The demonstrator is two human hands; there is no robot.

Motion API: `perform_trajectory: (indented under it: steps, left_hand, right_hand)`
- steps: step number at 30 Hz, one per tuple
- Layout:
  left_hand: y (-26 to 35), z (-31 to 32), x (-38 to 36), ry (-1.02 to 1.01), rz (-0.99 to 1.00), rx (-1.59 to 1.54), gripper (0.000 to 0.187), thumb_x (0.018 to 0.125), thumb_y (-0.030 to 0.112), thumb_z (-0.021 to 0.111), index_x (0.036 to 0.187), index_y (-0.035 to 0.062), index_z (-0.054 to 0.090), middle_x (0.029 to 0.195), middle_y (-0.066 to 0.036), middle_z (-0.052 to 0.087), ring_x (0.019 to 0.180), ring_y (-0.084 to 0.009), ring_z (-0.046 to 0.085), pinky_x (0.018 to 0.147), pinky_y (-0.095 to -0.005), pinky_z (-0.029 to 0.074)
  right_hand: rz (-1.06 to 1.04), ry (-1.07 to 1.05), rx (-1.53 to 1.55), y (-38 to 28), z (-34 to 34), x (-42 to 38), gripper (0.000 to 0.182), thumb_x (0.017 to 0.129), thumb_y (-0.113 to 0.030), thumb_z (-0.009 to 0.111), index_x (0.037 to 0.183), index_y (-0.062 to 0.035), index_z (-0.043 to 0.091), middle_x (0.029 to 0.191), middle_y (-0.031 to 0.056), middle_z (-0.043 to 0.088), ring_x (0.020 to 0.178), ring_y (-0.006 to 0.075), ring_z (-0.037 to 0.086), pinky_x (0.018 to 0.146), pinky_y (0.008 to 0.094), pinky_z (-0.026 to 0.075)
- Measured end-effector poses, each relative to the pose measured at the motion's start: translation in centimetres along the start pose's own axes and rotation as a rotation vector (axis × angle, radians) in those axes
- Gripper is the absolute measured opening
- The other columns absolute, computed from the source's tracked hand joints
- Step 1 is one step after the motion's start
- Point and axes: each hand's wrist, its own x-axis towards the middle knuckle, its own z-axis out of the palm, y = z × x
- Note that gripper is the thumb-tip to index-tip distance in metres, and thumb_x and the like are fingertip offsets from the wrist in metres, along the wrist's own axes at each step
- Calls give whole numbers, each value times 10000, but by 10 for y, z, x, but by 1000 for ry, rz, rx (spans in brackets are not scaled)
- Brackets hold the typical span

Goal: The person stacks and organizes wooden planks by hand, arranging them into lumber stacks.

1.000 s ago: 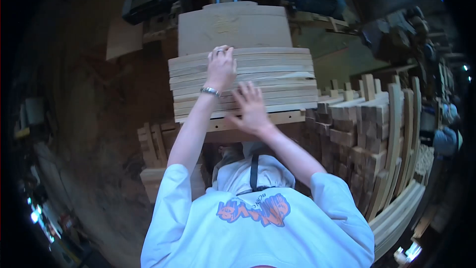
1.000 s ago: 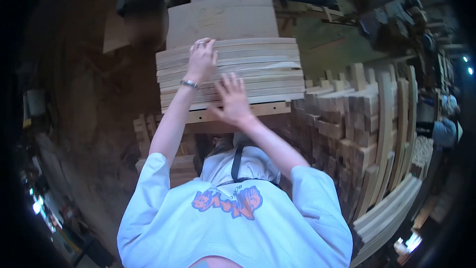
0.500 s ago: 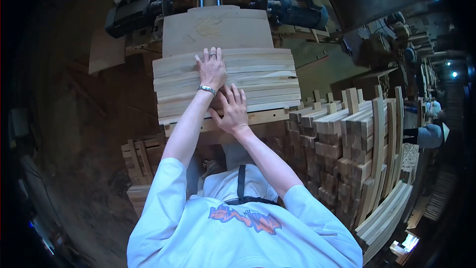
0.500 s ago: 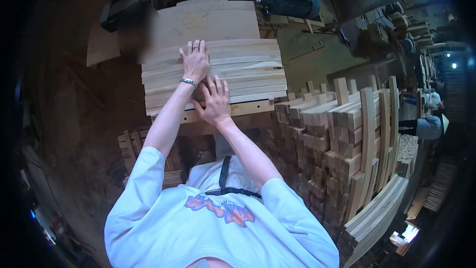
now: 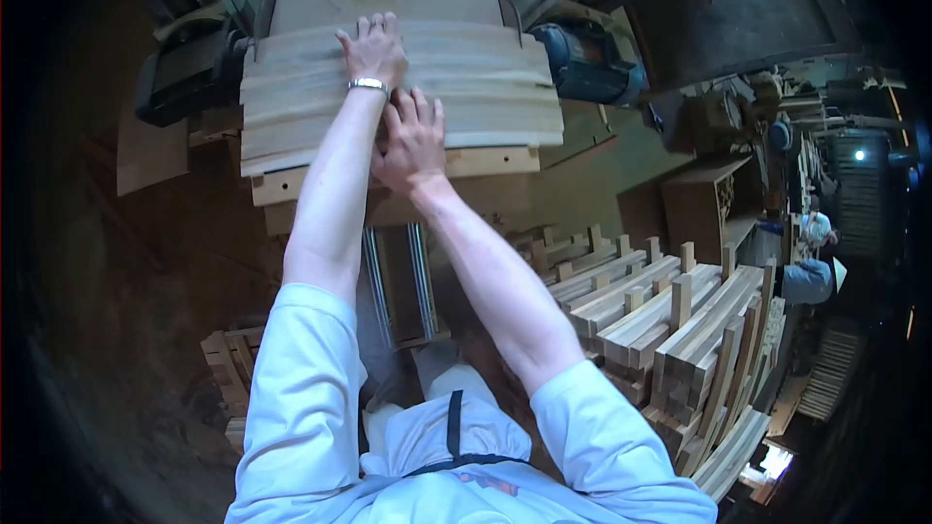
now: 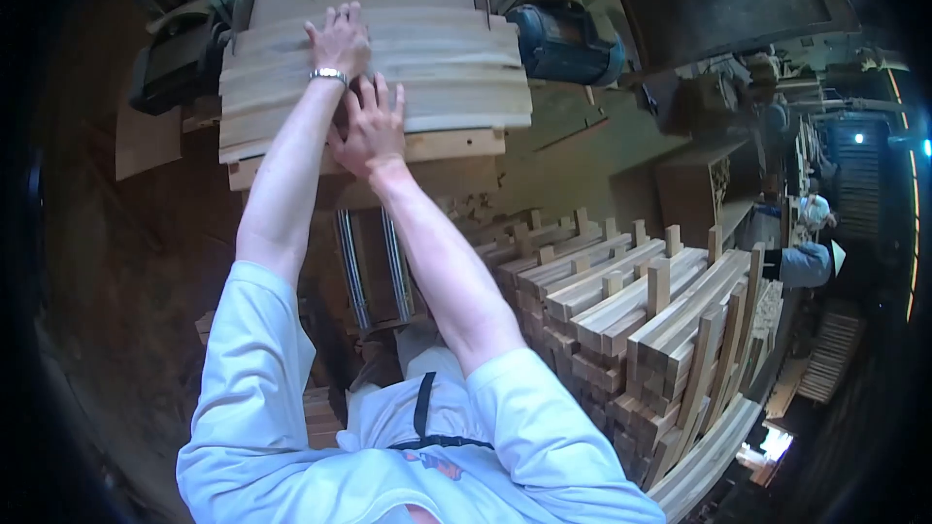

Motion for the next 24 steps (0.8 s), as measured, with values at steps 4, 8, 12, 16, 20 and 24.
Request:
perform_trajectory:
  steps: [4, 8, 12, 16, 20, 24]
  left_hand:
    - [-2, 11, 33, 116, -19, -27, 377, 952, 249, 460, 1306, 118, 459, 1310, -56, 549, 1273, -259, 456, 1032, -689, 243]
    - [-5, 16, 57, 92, -14, 3, 373, 966, 279, 438, 1303, 123, 466, 1312, -49, 561, 1260, -257, 477, 1036, -693, 231]
    - [-8, 15, 81, 13, 2, -2, 403, 982, 308, 410, 1327, 104, 444, 1378, -72, 514, 1302, -267, 455, 1043, -712, 244]
    - [-12, 18, 106, 28, 10, 11, 397, 983, 310, 412, 1321, 105, 451, 1368, -74, 525, 1295, -263, 463, 1041, -712, 249]
    - [-14, 27, 129, 79, 12, 25, 392, 984, 319, 411, 1310, 107, 457, 1364, -72, 530, 1298, -259, 466, 1036, -714, 253]
    - [-20, 27, 154, 67, 14, 25, 396, 985, 332, 409, 1309, 108, 455, 1378, -70, 520, 1310, -256, 455, 1035, -717, 254]
  right_hand:
    - [-16, 8, -20, 9, 7, 28, 629, 754, -390, 663, 1280, -70, 533, 1383, 161, 447, 1351, 372, 340, 1119, 604, 204]
    - [-19, 28, -23, 16, 14, 48, 626, 758, -387, 667, 1282, -73, 533, 1371, 153, 455, 1349, 357, 344, 1123, 593, 207]
    - [-18, 36, -37, 23, 21, 68, 618, 759, -386, 671, 1278, -78, 538, 1364, 144, 462, 1340, 352, 360, 1121, 587, 217]
    - [-31, 53, -48, 30, 29, 91, 609, 759, -384, 673, 1272, -84, 542, 1361, 139, 466, 1340, 350, 364, 1120, 584, 224]
    - [-28, 53, -71, 36, 34, 111, 591, 762, -384, 671, 1264, -97, 549, 1359, 133, 473, 1345, 335, 364, 1125, 573, 229]
    - [-32, 64, -71, 43, 41, 136, 574, 763, -387, 668, 1248, -100, 556, 1356, 125, 479, 1345, 318, 367, 1131, 557, 234]
